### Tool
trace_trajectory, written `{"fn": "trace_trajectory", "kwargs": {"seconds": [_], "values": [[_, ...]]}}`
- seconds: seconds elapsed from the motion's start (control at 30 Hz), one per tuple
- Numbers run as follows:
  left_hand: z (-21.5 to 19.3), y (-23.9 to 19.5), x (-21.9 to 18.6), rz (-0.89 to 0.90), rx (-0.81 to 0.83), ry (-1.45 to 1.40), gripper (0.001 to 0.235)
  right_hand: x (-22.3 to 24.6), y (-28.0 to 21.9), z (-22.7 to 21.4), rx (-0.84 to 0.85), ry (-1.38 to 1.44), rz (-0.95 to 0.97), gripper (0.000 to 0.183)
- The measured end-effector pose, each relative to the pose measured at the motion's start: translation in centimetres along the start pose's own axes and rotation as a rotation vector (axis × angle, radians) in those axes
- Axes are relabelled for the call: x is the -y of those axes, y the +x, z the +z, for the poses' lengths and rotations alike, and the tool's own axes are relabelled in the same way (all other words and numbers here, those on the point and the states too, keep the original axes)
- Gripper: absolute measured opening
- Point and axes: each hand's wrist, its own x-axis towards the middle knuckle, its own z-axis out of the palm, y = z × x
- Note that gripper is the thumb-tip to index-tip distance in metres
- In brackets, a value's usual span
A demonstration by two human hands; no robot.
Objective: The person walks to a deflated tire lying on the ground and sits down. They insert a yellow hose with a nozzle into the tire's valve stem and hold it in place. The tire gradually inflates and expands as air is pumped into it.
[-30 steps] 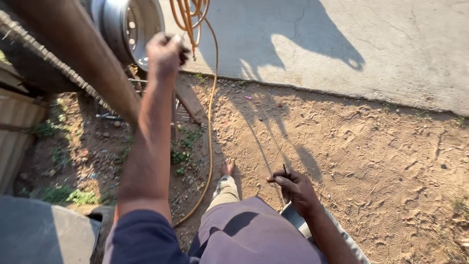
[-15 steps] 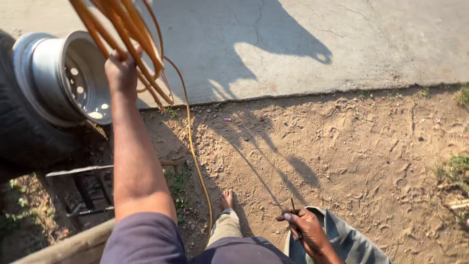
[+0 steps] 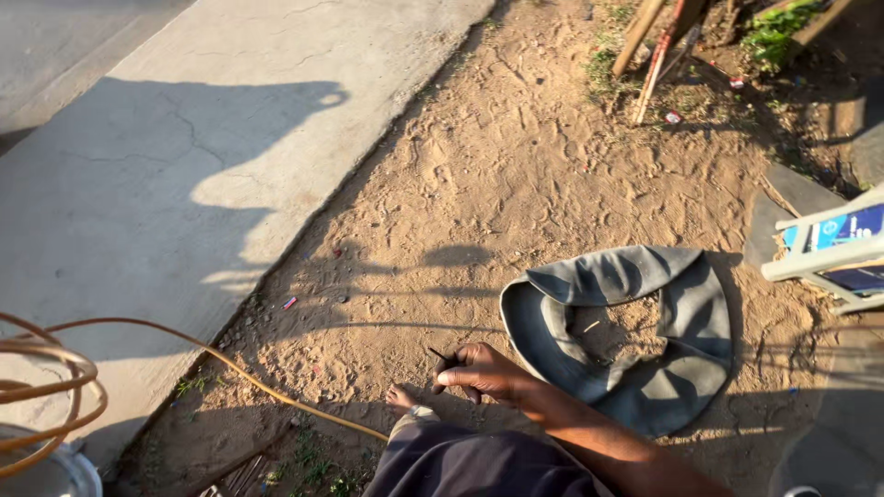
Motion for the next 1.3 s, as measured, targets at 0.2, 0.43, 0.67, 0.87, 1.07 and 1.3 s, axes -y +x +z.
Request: {"fn": "trace_trajectory", "kwargs": {"seconds": [0.2,0.43,0.67,0.87,1.07,1.3], "values": [[-1.3,-10.3,6.4,-0.057,0.234,-0.131,0.035,-7.0,-11.1,-7.7,-0.186,0.194,-0.183,0.014],[-0.4,-23.2,19.2,-0.254,0.442,0.004,0.041,-20.7,-23.0,-16.5,-0.530,0.268,-0.184,0.017],[2.7,-35.6,33.9,-0.467,0.526,0.100,0.047,-31.8,-29.8,-17.7,-0.954,0.650,-0.090,0.013],[-0.8,-42.2,52.6,-0.573,0.387,0.296,0.040,-36.4,-33.1,-16.2,-1.266,0.785,0.047,0.008],[-8.7,-50.9,67.3,-0.913,0.845,0.710,0.036,-37.8,-33.0,-16.0,-1.382,0.921,0.111,0.009],[-13.7,-51.2,75.1,-0.709,1.473,1.344,0.060,-44.4,-26.1,-21.7,-1.173,0.767,0.264,0.015]]}}
